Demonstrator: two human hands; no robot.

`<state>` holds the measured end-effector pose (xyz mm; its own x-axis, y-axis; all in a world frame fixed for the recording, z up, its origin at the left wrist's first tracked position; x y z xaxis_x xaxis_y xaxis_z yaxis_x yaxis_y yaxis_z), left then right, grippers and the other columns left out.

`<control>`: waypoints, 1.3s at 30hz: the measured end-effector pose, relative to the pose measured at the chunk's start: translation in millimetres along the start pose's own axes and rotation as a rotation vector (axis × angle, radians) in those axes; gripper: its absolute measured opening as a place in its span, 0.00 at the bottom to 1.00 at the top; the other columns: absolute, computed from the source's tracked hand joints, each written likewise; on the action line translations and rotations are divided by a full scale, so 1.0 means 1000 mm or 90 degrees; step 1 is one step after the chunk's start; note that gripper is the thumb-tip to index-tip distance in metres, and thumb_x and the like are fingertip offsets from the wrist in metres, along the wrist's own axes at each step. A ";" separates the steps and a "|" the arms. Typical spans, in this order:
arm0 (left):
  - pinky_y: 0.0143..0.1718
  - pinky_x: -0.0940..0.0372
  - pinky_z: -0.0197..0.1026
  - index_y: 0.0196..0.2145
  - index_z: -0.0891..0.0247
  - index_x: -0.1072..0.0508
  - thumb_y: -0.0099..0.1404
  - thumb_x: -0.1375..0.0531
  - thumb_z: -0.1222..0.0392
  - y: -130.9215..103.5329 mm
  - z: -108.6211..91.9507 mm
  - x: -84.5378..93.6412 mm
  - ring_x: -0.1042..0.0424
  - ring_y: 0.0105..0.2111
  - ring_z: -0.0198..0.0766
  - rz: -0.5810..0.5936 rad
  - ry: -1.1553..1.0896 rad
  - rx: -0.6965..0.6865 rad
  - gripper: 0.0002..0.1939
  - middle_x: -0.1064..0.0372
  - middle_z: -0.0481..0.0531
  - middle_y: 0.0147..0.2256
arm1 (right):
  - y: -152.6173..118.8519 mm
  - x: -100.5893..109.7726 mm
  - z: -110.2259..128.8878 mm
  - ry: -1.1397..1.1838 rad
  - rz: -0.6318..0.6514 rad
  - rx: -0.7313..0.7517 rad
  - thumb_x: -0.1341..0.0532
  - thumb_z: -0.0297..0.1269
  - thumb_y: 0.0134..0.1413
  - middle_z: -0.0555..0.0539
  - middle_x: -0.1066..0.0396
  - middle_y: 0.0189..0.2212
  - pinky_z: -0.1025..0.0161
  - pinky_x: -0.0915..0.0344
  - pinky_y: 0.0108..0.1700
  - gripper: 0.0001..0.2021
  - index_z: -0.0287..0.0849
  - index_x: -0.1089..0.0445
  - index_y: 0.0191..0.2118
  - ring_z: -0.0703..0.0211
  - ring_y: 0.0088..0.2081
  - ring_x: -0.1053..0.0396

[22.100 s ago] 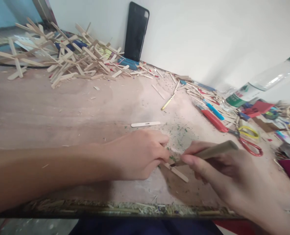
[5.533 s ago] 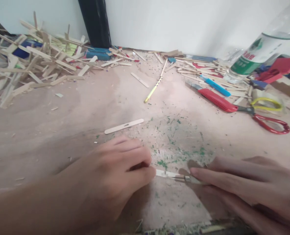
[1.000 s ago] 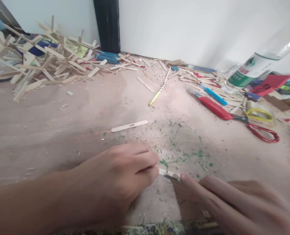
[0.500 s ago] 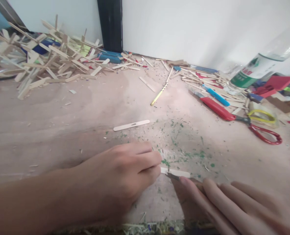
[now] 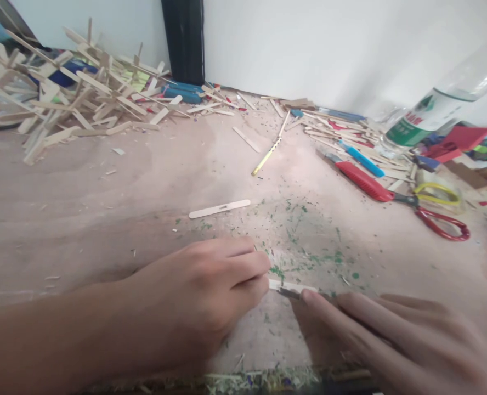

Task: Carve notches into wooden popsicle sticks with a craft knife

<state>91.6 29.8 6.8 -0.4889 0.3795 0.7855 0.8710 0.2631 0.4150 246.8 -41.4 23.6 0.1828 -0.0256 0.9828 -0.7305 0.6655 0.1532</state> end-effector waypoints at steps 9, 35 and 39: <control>0.40 0.34 0.49 0.43 0.66 0.25 0.72 0.48 0.80 -0.003 0.000 -0.001 0.32 0.38 0.45 -0.007 0.002 -0.005 0.16 0.26 0.55 0.41 | 0.006 -0.009 -0.015 0.183 0.050 -0.097 0.48 0.24 0.76 0.49 0.20 0.37 0.64 0.36 0.25 0.31 0.40 0.39 0.79 0.62 0.27 0.26; 0.43 0.30 0.47 0.41 0.65 0.22 0.77 0.50 0.77 0.001 0.001 0.005 0.27 0.39 0.45 -0.007 0.026 0.006 0.18 0.22 0.55 0.40 | 0.013 0.005 -0.027 0.095 0.090 -0.039 0.55 0.34 0.88 0.45 0.17 0.48 0.64 0.35 0.26 0.20 0.42 0.30 0.68 0.65 0.33 0.22; 0.44 0.30 0.48 0.40 0.67 0.21 0.76 0.49 0.78 0.001 0.002 0.004 0.27 0.40 0.45 -0.008 0.019 0.008 0.18 0.22 0.56 0.40 | 0.012 0.005 -0.029 0.094 0.097 -0.035 0.56 0.36 0.89 0.49 0.19 0.43 0.67 0.35 0.27 0.21 0.43 0.29 0.70 0.67 0.33 0.22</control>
<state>90.6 33.4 9.0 -0.4973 0.3494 0.7941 0.8643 0.2791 0.4184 258.5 -11.6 27.5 0.1706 0.1844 0.9679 -0.7206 0.6933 -0.0051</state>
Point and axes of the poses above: each hand's wrist, its own y-axis towards the middle knuckle, its own x-axis out of the back of the hand, z = x × y, the point moved 9 cm from there along y, towards the middle knuckle
